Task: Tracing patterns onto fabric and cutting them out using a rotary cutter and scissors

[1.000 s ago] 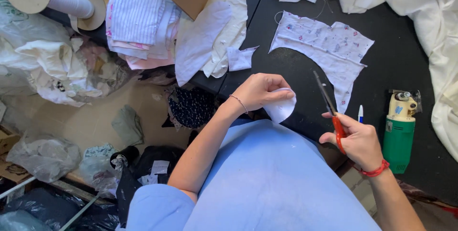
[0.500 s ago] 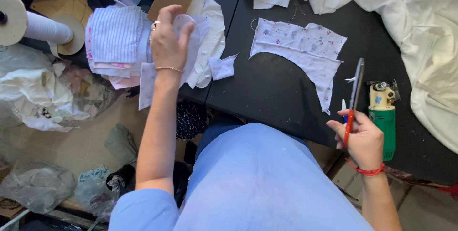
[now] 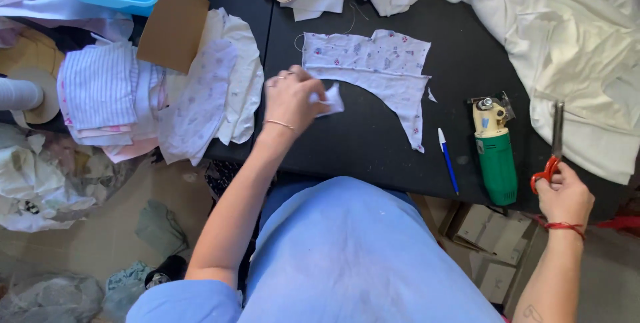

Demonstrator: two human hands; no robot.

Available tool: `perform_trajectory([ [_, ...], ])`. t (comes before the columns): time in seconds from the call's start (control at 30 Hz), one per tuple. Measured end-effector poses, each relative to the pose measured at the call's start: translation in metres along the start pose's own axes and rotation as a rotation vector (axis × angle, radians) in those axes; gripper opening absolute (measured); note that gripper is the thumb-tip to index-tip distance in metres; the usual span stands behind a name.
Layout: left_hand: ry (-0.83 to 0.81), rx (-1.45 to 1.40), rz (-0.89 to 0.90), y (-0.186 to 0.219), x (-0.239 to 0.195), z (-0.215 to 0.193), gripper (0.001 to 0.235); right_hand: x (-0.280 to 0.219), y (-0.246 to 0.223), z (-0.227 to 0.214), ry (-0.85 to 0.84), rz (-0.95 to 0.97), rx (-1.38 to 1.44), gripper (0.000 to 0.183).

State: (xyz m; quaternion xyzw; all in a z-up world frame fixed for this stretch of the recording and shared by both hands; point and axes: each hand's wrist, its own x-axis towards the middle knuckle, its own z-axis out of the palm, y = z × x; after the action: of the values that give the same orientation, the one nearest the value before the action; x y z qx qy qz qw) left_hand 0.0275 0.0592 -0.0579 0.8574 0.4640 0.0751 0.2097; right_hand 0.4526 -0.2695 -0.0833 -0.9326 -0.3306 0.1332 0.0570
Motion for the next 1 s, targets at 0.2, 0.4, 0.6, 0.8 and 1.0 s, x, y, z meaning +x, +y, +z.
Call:
perform_trajectory([
  [0.2, -0.115, -0.208, 0.336, 0.106, 0.044, 0.104, 0.021, 0.019, 0.048, 0.045, 0.092, -0.225, -0.108, 0.042],
  [0.4, -0.366, 0.188, 0.550, 0.153, 0.093, 0.147, 0.018, 0.028, 0.050, 0.050, 0.023, -0.226, -0.147, 0.044],
  [0.6, -0.100, 0.034, 0.108, 0.141, 0.087, 0.104, 0.031, 0.005, -0.040, -0.018, 0.171, -0.316, 0.106, 0.036],
  [0.8, 0.040, 0.180, -0.313, 0.092, 0.085, 0.133, 0.061, -0.010, -0.157, -0.041, 0.049, -0.436, 0.375, 0.034],
  [1.0, 0.162, -0.891, -0.278, 0.096, 0.026, 0.062, 0.028, -0.033, -0.235, -0.031, -0.044, -0.786, 0.524, 0.033],
])
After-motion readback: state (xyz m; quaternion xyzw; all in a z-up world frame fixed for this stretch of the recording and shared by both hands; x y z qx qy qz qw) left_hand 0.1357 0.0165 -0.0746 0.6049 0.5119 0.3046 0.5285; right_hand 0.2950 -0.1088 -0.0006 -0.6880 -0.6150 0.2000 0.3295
